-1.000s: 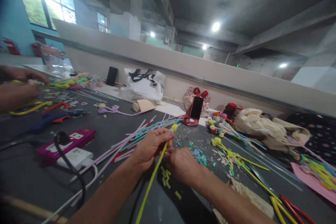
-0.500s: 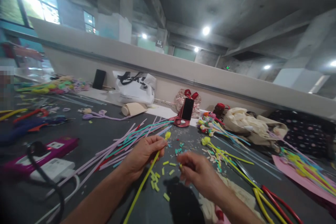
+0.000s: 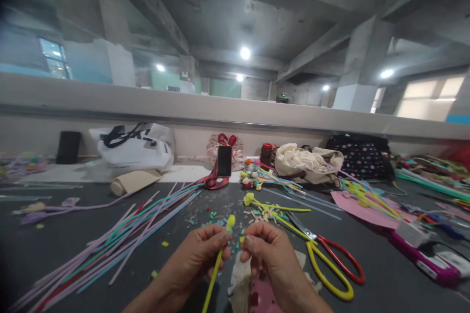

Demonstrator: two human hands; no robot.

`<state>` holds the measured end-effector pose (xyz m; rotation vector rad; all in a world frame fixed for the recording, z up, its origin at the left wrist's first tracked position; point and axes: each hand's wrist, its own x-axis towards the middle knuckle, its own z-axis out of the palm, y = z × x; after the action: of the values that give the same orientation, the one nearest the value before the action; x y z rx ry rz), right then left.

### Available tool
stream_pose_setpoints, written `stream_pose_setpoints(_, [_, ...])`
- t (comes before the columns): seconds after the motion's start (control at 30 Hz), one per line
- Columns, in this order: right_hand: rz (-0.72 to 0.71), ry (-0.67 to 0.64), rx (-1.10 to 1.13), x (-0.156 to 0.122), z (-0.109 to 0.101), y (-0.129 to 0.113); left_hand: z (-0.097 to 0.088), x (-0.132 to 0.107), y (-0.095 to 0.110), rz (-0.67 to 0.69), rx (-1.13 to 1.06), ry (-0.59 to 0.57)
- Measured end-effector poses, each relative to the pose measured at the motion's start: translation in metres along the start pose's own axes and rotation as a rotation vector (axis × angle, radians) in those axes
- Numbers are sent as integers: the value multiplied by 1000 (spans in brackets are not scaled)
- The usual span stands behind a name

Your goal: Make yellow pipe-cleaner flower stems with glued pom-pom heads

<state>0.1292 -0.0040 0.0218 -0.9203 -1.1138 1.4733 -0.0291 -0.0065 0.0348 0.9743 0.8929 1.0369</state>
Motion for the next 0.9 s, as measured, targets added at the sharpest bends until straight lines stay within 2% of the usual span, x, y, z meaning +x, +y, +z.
stream_pose_setpoints(0.23, [-45, 47, -88, -1, -10, 3, 10, 15, -24, -50, -131, -26])
stream_pose_setpoints(0.37, [-51, 53, -134, -6, -6, -1, 15, 12, -24, -77, -113, -3])
stream_pose_setpoints(0.67, [-128, 74, -183, -5, -4, 11, 13, 5, -25, 5, -7, -3])
stream_pose_setpoints(0.8, [-71, 40, -149, -6, -4, 12, 15, 5, -20, 48, 85, 35])
stream_pose_setpoints(0.9, [14, -54, -64, -10, -5, 10, 15, 3, -18, 96, 138, 26])
